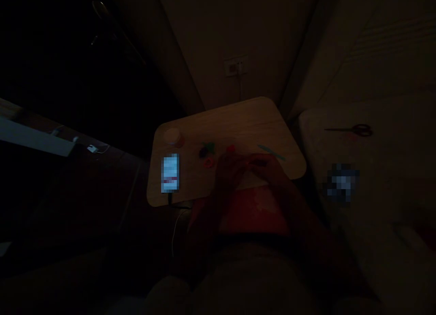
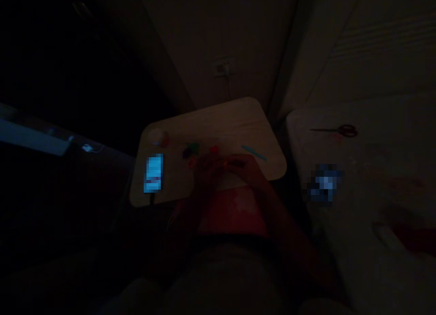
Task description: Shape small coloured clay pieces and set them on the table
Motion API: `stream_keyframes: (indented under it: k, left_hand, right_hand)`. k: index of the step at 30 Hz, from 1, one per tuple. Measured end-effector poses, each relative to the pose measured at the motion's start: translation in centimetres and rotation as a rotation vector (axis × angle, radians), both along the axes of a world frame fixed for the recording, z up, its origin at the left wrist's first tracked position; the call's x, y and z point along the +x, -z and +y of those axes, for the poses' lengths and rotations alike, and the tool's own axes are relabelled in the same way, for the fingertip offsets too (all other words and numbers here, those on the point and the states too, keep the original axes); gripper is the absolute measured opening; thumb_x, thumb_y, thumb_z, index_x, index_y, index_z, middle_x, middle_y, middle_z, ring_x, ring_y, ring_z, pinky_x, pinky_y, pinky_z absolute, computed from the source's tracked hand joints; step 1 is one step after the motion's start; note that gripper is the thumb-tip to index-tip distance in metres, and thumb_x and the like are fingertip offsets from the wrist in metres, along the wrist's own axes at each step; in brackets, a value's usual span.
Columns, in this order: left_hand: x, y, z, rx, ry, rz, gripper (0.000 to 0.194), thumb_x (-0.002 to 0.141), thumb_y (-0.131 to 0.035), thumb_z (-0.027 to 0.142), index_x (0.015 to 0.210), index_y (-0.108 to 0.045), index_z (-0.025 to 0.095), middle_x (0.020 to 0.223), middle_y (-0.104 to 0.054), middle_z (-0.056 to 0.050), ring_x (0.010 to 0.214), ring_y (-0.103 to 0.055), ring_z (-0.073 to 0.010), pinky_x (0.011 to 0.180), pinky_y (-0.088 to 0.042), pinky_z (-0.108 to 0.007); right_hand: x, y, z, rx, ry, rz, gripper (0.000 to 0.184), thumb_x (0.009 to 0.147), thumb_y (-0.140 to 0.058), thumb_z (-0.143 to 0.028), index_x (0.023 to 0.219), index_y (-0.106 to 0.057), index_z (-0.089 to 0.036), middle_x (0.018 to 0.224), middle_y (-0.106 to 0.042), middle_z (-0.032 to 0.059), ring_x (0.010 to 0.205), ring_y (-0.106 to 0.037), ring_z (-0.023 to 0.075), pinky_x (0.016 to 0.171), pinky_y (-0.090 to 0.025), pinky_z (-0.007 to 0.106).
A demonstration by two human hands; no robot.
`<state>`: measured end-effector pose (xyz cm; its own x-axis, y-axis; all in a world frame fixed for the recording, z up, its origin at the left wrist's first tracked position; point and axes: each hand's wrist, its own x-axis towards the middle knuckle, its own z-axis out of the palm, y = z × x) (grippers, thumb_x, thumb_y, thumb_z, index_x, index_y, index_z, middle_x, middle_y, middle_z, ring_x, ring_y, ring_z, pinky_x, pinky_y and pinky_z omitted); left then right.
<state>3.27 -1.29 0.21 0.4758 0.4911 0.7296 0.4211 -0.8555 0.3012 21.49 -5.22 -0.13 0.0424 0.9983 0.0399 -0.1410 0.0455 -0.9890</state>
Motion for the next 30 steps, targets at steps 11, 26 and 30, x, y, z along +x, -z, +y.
stream_keyframes:
  k: [11, 26, 30]
  left_hand:
    - [0.3, -0.1, -0.6, -0.091, 0.098, -0.057, 0.027, 0.108, -0.057, 0.034, 0.102, -0.079, 0.022, 0.105, -0.082, -0.007, 0.102, -0.072, -0.0197, 0.096, -0.054, -0.040]
    - [0.5, -0.3, -0.4, -0.208, 0.252, -0.066, 0.035, 0.109, -0.053, 0.040, 0.137, -0.073, 0.028, 0.132, -0.073, -0.011, 0.124, -0.067, -0.0234, 0.106, -0.055, -0.044]
    - [0.8, 0.1, -0.1, -0.251, 0.284, -0.075, 0.041, 0.107, -0.058, 0.041, 0.145, -0.066, 0.029, 0.136, -0.071, -0.012, 0.126, -0.067, -0.0246, 0.106, -0.056, -0.045]
  right_hand:
    - [0.4, 0.1, -0.2, -0.022, -0.077, 0.008, 0.034, 0.067, -0.095, -0.050, 0.082, -0.084, -0.022, 0.088, -0.082, 0.0045, 0.078, -0.072, 0.0194, 0.080, -0.060, 0.034]
    - [1.5, -0.6, -0.4, -0.011, -0.188, 0.079, 0.029, 0.068, -0.096, -0.049, 0.077, -0.083, -0.024, 0.087, -0.082, 0.0043, 0.079, -0.074, 0.0219, 0.080, -0.061, 0.037]
    - [1.1, -0.4, -0.4, -0.016, -0.102, 0.047, 0.029, 0.070, -0.094, -0.048, 0.073, -0.082, -0.022, 0.081, -0.081, 0.0051, 0.075, -0.072, 0.0209, 0.076, -0.060, 0.035]
